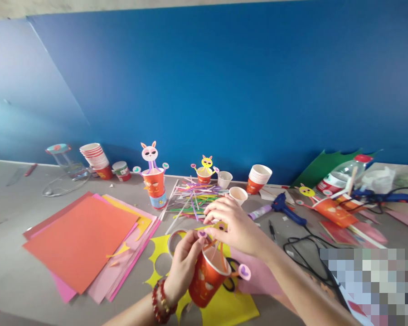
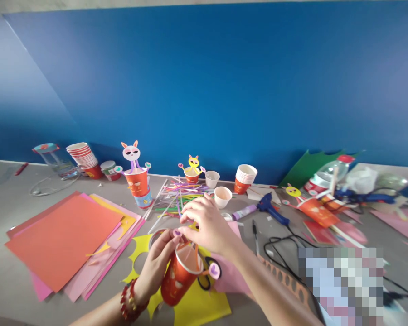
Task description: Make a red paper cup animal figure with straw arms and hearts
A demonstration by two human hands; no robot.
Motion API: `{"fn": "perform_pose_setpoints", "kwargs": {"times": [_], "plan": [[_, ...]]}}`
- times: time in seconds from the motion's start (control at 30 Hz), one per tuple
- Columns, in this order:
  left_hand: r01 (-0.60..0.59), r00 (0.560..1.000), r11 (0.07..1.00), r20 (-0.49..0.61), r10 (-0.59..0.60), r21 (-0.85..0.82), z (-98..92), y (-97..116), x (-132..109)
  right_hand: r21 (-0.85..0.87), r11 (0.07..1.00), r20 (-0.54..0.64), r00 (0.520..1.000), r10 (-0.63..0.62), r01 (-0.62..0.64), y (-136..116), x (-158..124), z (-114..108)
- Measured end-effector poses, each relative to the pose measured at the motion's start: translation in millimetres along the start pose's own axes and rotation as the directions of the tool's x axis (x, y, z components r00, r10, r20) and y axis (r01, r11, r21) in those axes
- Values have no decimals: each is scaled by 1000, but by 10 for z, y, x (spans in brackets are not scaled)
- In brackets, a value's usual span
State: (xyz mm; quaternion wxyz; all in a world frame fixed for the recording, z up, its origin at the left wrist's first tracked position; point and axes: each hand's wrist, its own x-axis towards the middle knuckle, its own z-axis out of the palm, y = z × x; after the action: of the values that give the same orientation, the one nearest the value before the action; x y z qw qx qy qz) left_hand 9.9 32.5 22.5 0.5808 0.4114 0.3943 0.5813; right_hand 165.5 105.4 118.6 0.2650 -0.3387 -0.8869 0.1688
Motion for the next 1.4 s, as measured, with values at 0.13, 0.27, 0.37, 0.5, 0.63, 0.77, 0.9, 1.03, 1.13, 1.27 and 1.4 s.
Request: {"fn": "perform_pose_setpoints", "kwargs": {"times": [0.13,0.27,0.37,0.5,0.63,0.77,0.9,1.03,1.13,1.27,1.4], "plan": [[-57,998,993,31,54,106,-34,-39,2,-51,998,99,995,-32,38,-15,20,-8],[-80,996,981,49,73,177,-62,-93,-2,-55,998,175,984,-20,30,-34,3,-30],[-93,995,970,62,81,223,-64,-113,-7,-57,998,202,979,1,11,-49,1,-30],[-106,994,957,69,90,272,-50,-102,-2,-50,999,224,975,14,-2,-45,17,-28],[-93,995,954,62,78,285,-36,-80,1,-17,1000,258,966,15,-11,-26,29,-49],[-101,994,959,69,85,264,-35,-70,-6,23,999,272,962,18,-25,-4,30,-52],[-110,993,960,67,96,259,-48,-79,-6,31,999,277,961,7,-16,6,34,-43],[-116,993,954,59,104,275,-46,-75,-5,25,1000,288,958,4,-11,-5,46,-61],[-138,990,929,48,129,343,-34,-51,-11,35,999,302,953,0,-11,-10,50,-72],[-169,986,900,58,159,403,-29,-17,-16,26,999,315,949,14,-23,-11,44,-60],[-196,981,895,75,181,401,-32,-1,-18,-8,1000,302,953,27,-26,-36,43,-46]]}}
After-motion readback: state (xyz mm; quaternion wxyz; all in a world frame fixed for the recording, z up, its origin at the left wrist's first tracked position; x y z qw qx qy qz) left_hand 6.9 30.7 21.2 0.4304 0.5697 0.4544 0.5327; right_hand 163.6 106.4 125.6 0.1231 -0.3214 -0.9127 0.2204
